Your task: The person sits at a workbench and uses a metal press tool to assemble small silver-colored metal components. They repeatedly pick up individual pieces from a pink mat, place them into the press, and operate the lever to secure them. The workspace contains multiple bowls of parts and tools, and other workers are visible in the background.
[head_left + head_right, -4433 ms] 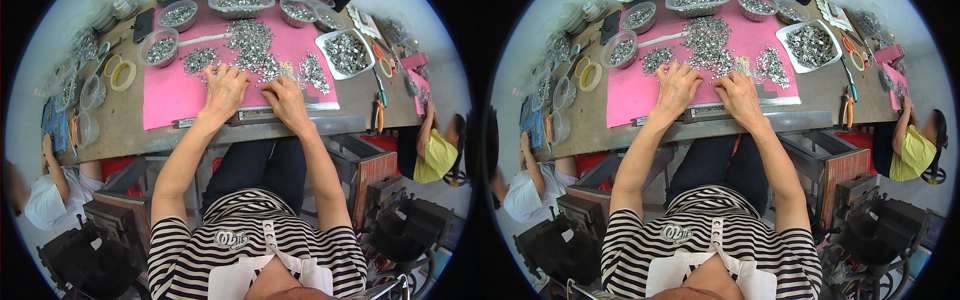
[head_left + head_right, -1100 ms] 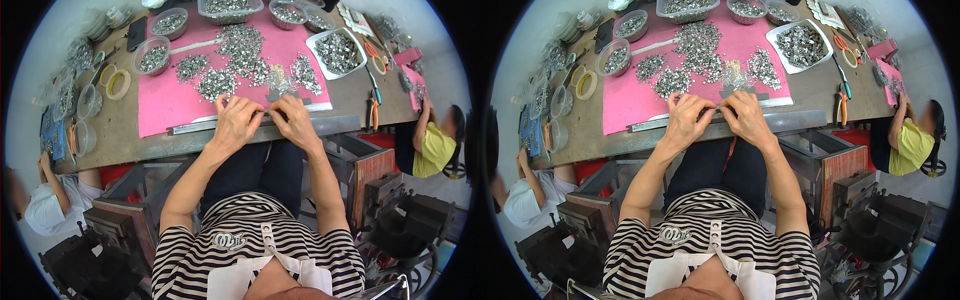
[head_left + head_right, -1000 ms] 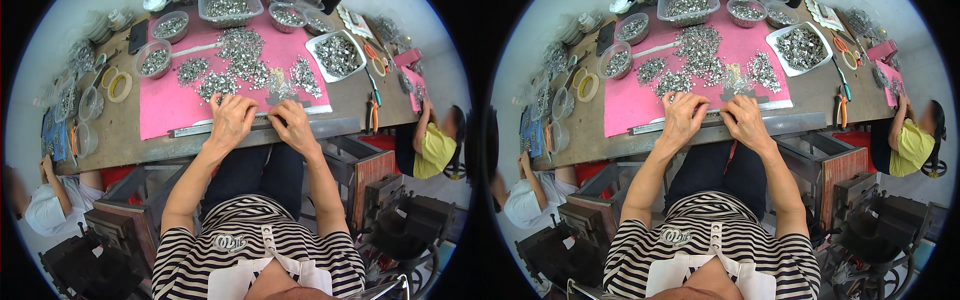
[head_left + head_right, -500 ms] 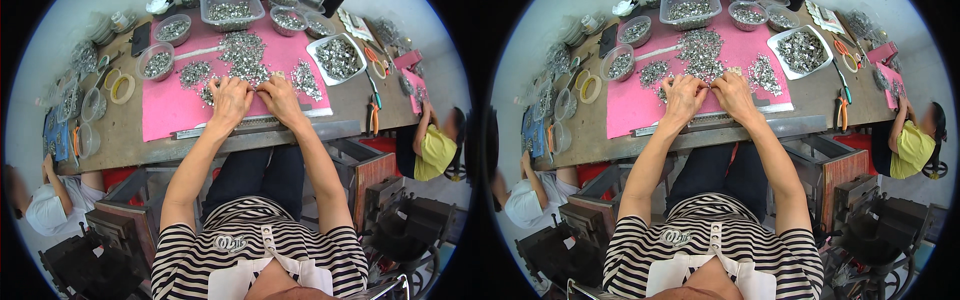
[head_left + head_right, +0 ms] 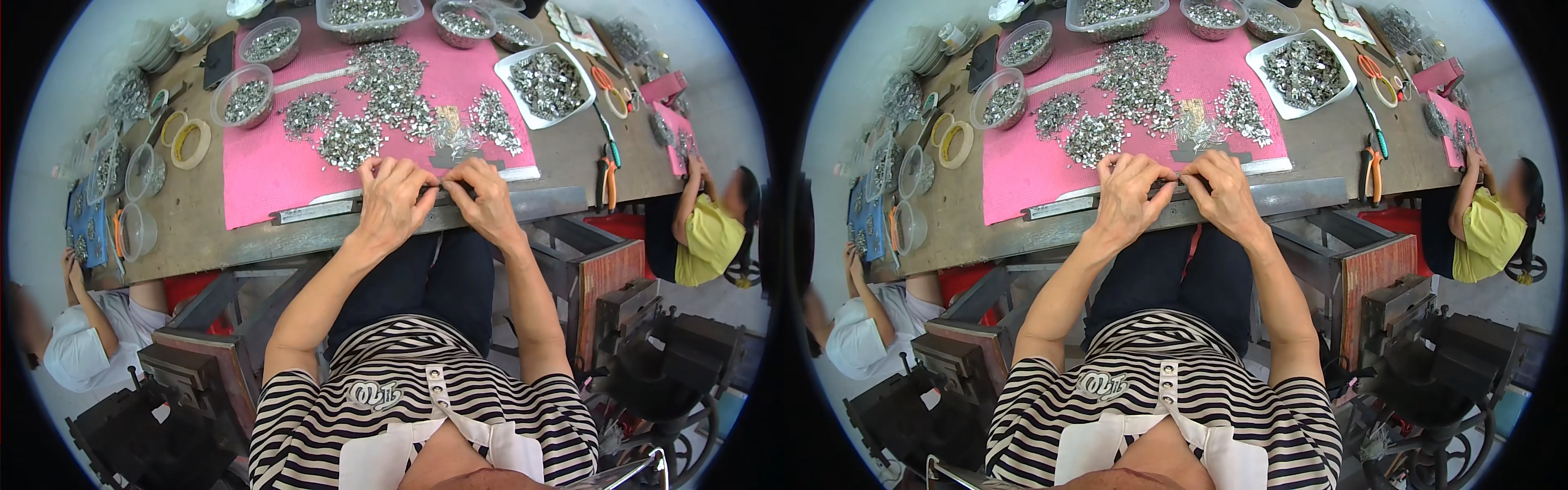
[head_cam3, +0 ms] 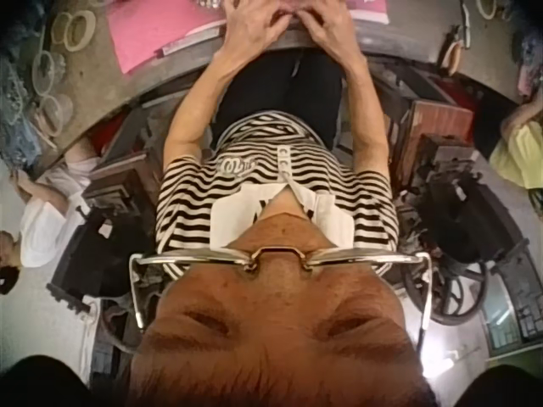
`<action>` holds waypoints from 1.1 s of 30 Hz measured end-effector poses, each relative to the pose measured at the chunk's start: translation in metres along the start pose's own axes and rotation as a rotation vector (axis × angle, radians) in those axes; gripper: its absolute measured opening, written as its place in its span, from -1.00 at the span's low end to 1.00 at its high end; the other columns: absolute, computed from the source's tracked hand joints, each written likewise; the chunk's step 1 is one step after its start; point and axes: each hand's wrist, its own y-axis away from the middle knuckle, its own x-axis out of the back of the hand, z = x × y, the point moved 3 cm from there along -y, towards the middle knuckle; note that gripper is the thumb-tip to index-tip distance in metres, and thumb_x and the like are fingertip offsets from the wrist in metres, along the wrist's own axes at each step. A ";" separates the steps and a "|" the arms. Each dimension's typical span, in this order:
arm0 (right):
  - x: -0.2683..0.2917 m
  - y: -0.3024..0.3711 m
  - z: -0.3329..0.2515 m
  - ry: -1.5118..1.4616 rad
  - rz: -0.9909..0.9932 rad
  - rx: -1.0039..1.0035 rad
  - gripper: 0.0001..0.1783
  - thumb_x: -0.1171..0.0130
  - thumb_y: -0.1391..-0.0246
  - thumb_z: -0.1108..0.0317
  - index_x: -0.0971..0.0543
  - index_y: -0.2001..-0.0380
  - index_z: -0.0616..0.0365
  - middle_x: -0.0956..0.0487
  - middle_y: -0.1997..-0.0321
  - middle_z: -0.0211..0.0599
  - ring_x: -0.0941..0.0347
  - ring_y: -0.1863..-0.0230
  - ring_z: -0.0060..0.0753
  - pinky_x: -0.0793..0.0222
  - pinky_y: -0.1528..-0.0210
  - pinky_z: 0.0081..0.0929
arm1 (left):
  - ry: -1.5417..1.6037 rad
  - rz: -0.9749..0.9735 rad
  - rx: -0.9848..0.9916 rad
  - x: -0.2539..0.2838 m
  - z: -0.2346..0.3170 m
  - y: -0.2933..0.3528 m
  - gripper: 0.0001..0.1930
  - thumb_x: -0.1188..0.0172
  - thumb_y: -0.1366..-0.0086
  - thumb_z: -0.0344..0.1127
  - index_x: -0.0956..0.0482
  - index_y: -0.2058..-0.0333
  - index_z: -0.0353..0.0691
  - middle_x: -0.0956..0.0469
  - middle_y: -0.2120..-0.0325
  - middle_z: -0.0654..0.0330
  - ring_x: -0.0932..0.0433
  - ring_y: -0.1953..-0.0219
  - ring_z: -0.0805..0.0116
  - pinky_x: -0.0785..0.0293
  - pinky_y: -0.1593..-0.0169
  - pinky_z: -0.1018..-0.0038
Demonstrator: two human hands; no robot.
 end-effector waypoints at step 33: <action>-0.011 0.005 0.020 -0.199 0.025 -0.087 -0.88 -0.37 -0.12 0.39 -0.69 0.28 0.17 -0.63 0.31 -0.32 -0.48 0.24 -0.25 -0.35 0.08 -0.31 | -0.051 0.078 0.243 0.159 -0.028 0.081 -0.51 -0.50 -0.11 -0.53 -0.59 -0.04 -0.23 -0.60 0.23 0.08 -0.60 0.23 0.17 -0.54 0.11 0.35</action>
